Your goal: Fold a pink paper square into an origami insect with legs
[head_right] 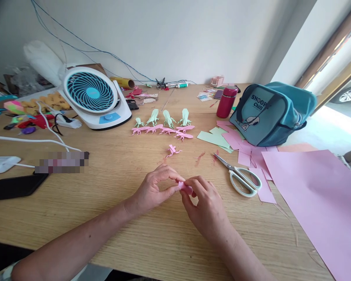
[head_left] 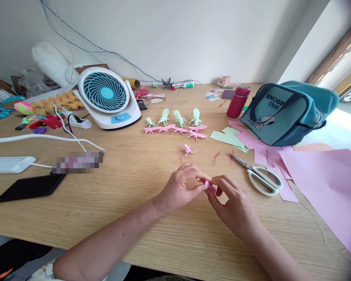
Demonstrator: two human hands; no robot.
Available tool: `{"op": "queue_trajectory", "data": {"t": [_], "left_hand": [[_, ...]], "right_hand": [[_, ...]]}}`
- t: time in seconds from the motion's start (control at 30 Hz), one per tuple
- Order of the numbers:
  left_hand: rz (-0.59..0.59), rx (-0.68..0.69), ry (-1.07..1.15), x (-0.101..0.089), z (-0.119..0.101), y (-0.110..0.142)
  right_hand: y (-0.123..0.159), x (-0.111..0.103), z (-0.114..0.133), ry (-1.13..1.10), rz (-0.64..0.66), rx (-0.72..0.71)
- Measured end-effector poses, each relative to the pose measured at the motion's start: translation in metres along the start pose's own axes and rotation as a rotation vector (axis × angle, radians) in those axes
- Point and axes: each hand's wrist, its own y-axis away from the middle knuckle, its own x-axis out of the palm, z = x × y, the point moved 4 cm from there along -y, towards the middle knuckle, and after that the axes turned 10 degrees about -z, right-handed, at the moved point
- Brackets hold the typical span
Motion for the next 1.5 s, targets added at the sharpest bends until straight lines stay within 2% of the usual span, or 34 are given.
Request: {"op": "queue_trajectory", "data": {"t": [0.2,0.37,0.5,0.8,1.13,1.33,1.5], "left_hand": [[-0.037,0.102,-0.017,-0.003,0.0,-0.001],[-0.044,0.108,0.012,-0.003,0.004,0.0],[-0.047,0.133,0.01,-0.002,0.005,0.002],[-0.074,0.097,0.016,0.002,0.004,0.006],[-0.096,0.019,0.051,-0.001,0.003,0.008],[-0.059,0.02,0.075,0.0,0.005,0.009],[-0.072,-0.06,0.112,0.0,0.004,0.009]], "right_hand": [[0.003,0.001,-0.003,-0.037,0.033,0.08],[0.004,0.002,-0.004,-0.058,0.048,0.09],[0.005,0.004,-0.007,-0.121,0.096,0.171],[0.004,0.003,-0.006,-0.195,0.1,0.242],[0.007,0.006,-0.015,-0.453,0.111,0.387],[0.007,0.004,-0.016,-0.435,0.08,0.361],[0.004,0.003,-0.013,-0.398,0.06,0.317]]}}
